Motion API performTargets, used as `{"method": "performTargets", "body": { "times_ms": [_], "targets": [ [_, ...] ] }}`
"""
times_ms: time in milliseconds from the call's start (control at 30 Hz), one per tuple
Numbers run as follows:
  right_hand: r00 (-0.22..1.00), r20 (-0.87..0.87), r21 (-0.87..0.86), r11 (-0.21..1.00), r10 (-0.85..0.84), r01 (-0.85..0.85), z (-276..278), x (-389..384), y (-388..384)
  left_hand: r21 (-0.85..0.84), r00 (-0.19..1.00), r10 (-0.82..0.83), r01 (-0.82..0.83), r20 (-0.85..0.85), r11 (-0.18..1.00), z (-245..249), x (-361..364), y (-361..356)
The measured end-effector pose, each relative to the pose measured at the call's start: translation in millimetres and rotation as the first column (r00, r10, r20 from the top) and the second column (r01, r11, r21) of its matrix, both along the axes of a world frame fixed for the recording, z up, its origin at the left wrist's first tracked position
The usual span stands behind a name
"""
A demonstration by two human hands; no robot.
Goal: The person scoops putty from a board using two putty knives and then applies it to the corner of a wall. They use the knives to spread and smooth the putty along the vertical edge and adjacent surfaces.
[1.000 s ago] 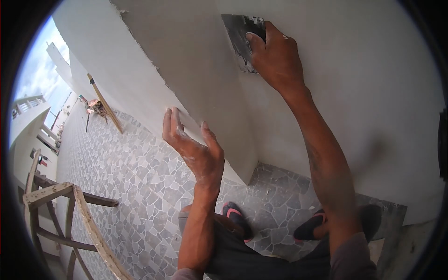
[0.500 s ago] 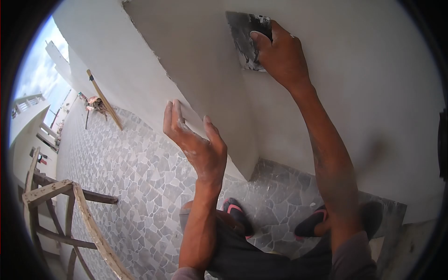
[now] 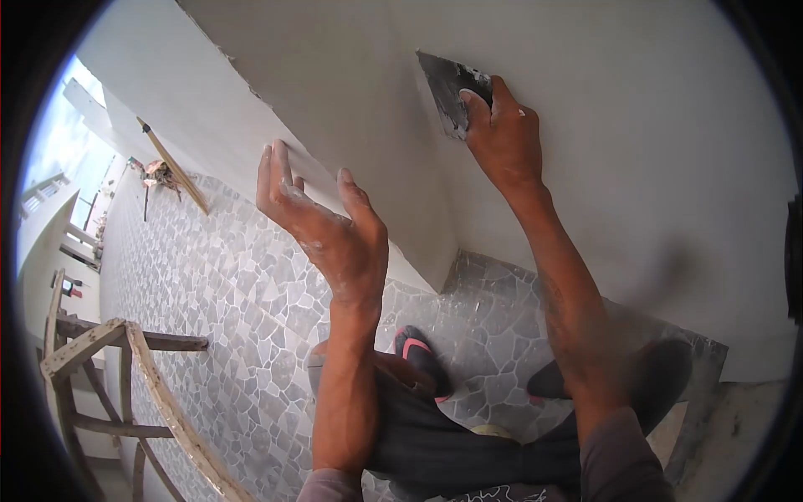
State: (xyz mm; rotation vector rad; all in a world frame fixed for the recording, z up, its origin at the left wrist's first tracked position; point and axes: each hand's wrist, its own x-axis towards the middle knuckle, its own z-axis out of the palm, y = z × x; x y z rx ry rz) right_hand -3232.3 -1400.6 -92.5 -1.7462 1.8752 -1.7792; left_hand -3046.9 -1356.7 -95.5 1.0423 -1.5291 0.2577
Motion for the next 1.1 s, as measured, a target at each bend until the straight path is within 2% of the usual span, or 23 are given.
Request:
{"method": "performTargets", "body": {
  "times_ms": [67, 167, 267, 367, 467, 567, 700, 800, 900, 1000, 1100],
  "targets": [
    [1.000, 0.019, -0.051, 0.999, 0.006, -0.005, -1.5, -5.4, 1.6, 0.012, 1.000, 0.018, -0.018, 0.020, 1.000, 0.6, 1.2, 0.2],
    [0.996, -0.066, -0.074, 0.996, -0.054, 0.049, -8.1, 4.2, -6.1, 0.028, 0.998, 0.036, -0.037, 0.044, 0.999, -0.5, 0.5, 2.0],
    [0.998, -0.047, 0.014, 0.999, -0.035, 0.036, 1.3, -2.0, 2.6, 0.020, 1.000, 0.007, -0.007, -0.007, 1.000, -0.6, -2.7, 0.4],
    [0.999, 0.054, 0.024, 1.000, -0.005, 0.004, 20.0, -4.1, 6.9, 0.012, 1.000, 0.010, -0.010, -0.016, 1.000, -0.8, -1.1, -0.3],
    [0.993, -0.100, -0.042, 0.998, -0.055, 0.051, 16.0, 0.6, -8.0, 0.025, 1.000, 0.002, -0.001, -0.010, 1.000, -0.1, -4.2, 1.1],
    [0.998, -0.062, -0.016, 1.000, -0.010, 0.009, 21.7, -8.0, -2.2, 0.020, 1.000, 0.011, -0.011, -0.015, 1.000, 0.3, -2.4, -0.1],
    [0.996, -0.080, 0.096, 0.994, -0.034, 0.042, 22.6, 0.2, -7.2, 0.033, 1.000, -0.006, 0.007, -0.013, 0.999, -1.5, -2.8, 0.9],
    [0.996, -0.087, -0.064, 0.998, -0.028, 0.022, 14.2, 0.1, -13.1, 0.050, 0.997, 0.060, -0.063, 0.053, 0.997, -0.3, -2.8, 2.1],
    [1.000, -0.019, 0.001, 1.000, 0.002, -0.001, 13.0, 2.0, -12.0, 0.055, 0.994, 0.091, -0.095, 0.064, 0.994, -0.8, -6.9, 3.7],
    [0.995, 0.021, 0.158, 0.983, 0.095, -0.097, 19.8, -6.3, -2.9, 0.058, 0.996, 0.079, -0.081, 0.037, 0.995, 1.4, -11.5, 3.1],
    [0.999, 0.023, 0.072, 0.997, 0.032, -0.034, 25.8, -8.3, -6.0, 0.047, 0.996, 0.078, -0.079, 0.032, 0.996, -1.1, -9.4, 0.9]
  ]
}}
